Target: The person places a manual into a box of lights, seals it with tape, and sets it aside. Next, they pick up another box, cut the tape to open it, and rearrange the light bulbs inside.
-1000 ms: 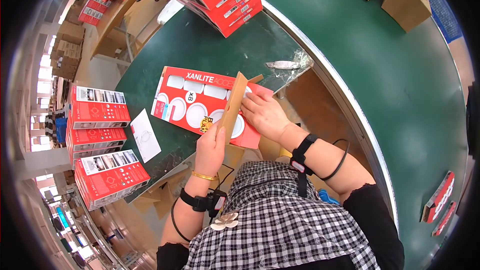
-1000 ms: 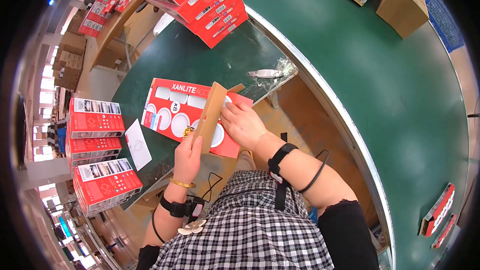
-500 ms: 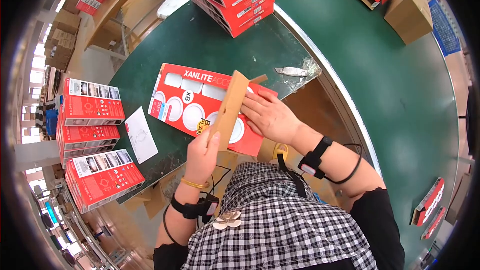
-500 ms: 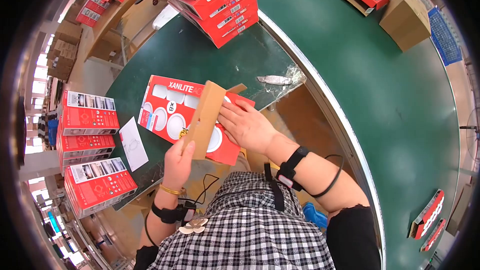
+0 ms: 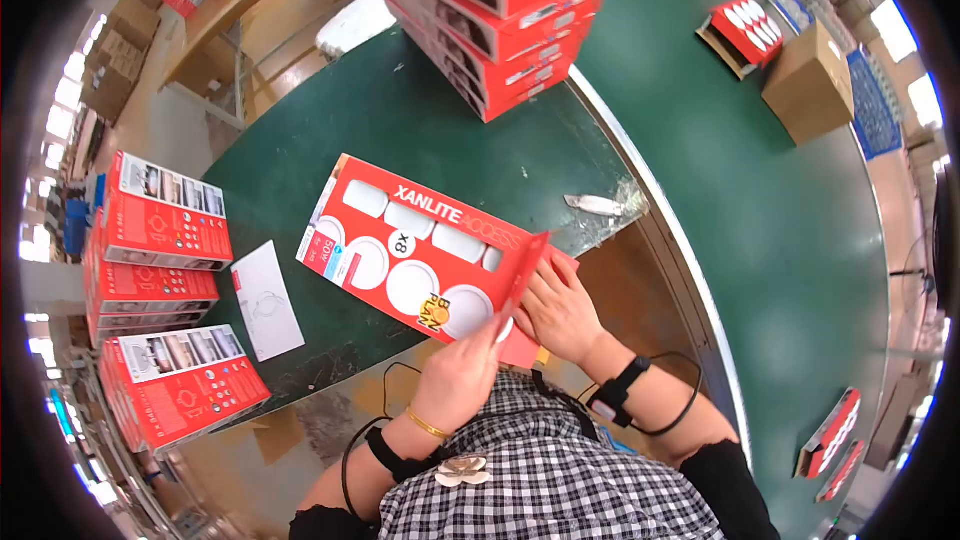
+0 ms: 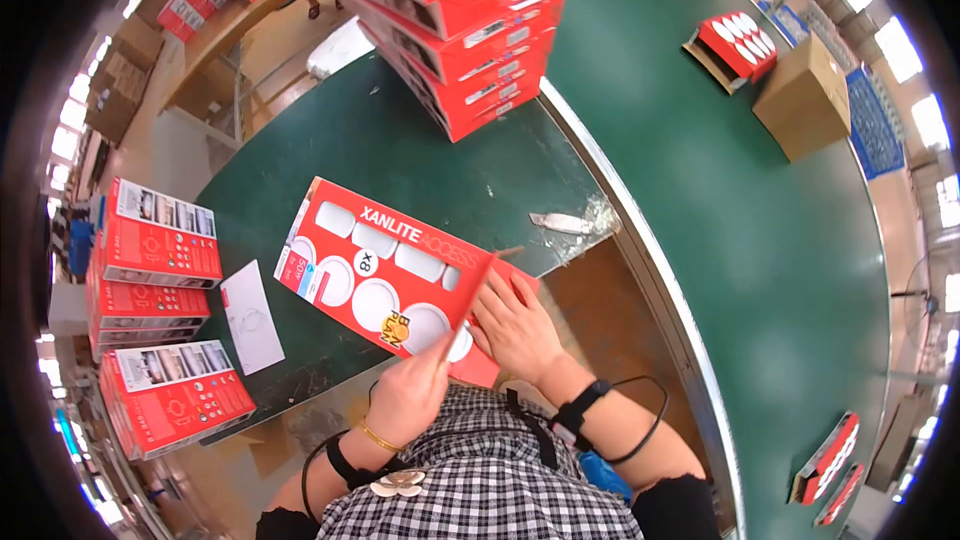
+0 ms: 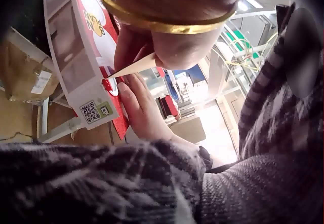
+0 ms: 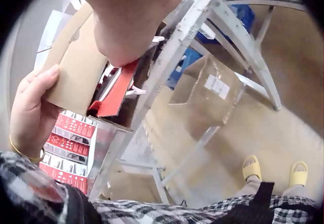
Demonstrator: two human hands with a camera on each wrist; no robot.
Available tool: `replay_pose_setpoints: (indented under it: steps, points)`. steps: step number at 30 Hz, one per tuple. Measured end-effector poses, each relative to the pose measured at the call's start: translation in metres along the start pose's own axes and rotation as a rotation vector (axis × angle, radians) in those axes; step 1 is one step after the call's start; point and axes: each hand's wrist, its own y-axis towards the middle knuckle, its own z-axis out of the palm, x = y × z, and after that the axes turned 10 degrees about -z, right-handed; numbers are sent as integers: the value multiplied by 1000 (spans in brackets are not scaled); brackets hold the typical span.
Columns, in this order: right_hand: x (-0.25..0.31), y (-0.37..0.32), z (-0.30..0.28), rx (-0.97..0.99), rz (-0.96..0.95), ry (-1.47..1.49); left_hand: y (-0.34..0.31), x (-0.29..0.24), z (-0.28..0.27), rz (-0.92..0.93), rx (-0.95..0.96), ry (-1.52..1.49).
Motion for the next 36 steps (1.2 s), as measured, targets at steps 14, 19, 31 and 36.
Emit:
replay_pose_setpoints:
  steps: [14, 19, 31, 36]
  points:
    - [16, 13, 4, 177, 146, 4, 19, 38, -18, 174, 152, -227]
    - [11, 9, 0, 89, 148, 153, 21, 37, -23, 182, 157, -264]
    - [19, -39, 1, -348, 762, 372, 12, 28, -19, 210, 270, -113]
    - [27, -44, 16, -575, 1179, 1406, 19, 32, -11, 227, 220, 9]
